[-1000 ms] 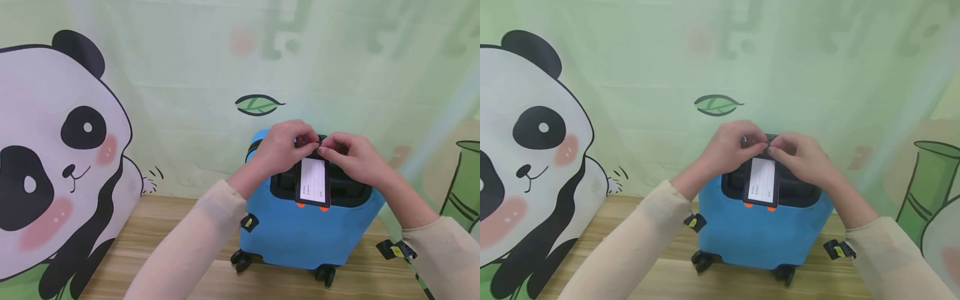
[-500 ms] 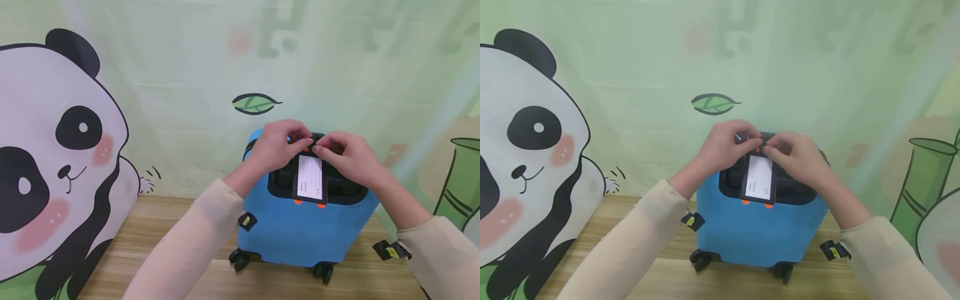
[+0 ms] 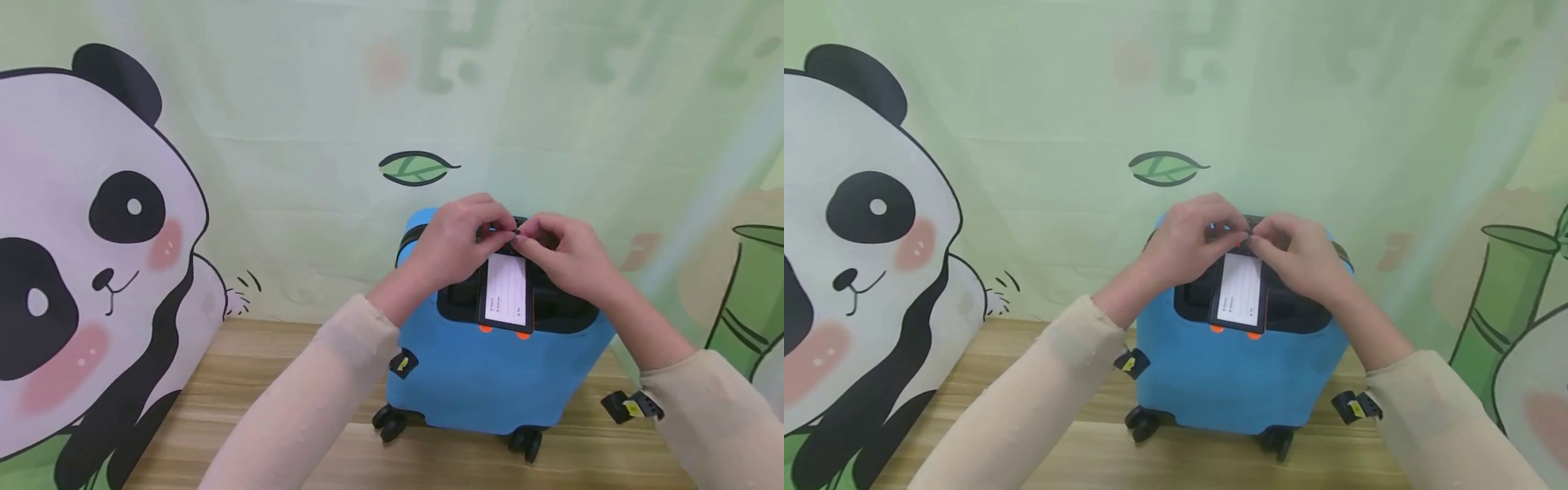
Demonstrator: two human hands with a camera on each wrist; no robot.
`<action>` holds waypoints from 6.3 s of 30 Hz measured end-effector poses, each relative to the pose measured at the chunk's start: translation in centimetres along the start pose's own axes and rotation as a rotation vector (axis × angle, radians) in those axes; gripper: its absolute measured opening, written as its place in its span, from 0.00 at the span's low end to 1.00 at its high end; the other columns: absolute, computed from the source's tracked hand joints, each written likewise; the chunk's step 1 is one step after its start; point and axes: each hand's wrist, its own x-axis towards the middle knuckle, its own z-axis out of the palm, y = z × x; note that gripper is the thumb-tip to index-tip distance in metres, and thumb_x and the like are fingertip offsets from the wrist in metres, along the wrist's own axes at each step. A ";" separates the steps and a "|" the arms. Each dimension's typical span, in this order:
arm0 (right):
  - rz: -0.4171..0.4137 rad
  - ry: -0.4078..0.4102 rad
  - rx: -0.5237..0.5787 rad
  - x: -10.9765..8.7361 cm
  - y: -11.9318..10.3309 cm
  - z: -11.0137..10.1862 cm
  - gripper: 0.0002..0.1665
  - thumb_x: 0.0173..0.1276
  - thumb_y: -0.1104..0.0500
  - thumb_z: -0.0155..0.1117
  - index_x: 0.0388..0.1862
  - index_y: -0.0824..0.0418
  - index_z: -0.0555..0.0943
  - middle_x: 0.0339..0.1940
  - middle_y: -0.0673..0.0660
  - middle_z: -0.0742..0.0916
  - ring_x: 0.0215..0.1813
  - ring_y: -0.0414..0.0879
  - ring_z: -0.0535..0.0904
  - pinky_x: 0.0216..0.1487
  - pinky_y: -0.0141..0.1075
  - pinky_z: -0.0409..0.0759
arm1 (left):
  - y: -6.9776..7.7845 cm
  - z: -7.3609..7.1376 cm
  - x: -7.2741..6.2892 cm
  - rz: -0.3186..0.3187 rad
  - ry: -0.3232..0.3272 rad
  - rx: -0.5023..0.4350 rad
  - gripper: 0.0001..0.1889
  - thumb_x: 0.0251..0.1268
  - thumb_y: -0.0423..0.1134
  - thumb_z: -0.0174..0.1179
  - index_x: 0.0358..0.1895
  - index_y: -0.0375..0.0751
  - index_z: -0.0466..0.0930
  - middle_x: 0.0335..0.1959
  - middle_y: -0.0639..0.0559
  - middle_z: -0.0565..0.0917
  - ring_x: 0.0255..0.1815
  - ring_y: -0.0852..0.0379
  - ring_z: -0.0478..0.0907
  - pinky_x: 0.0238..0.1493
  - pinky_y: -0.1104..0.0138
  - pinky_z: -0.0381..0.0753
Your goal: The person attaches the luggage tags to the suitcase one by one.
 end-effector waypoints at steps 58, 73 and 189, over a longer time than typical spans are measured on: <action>0.005 -0.089 0.001 -0.7 0.2 -1.2 0.08 0.80 0.59 0.66 0.48 0.63 0.86 0.36 0.56 0.85 0.36 0.48 0.76 0.37 0.32 0.73 | 0.8 -0.5 0.4 -0.510 -0.010 -0.415 0.07 0.74 0.43 0.70 0.50 0.49 0.87 0.40 0.55 0.90 0.43 0.58 0.84 0.44 0.63 0.83; 0.019 -0.101 0.011 -0.6 0.1 -1.3 0.09 0.81 0.58 0.65 0.49 0.62 0.86 0.36 0.56 0.85 0.36 0.48 0.76 0.38 0.32 0.73 | 1.0 -0.5 -0.2 -0.298 -0.048 -0.102 0.09 0.76 0.44 0.69 0.51 0.47 0.93 0.46 0.55 0.89 0.38 0.60 0.80 0.40 0.73 0.79; 0.009 -0.096 0.046 -0.2 0.0 -1.3 0.07 0.80 0.60 0.66 0.47 0.64 0.87 0.36 0.56 0.86 0.35 0.46 0.77 0.38 0.31 0.74 | 0.9 0.4 0.4 -0.362 -0.055 -0.100 0.11 0.78 0.50 0.66 0.47 0.49 0.90 0.44 0.58 0.88 0.33 0.60 0.78 0.35 0.69 0.77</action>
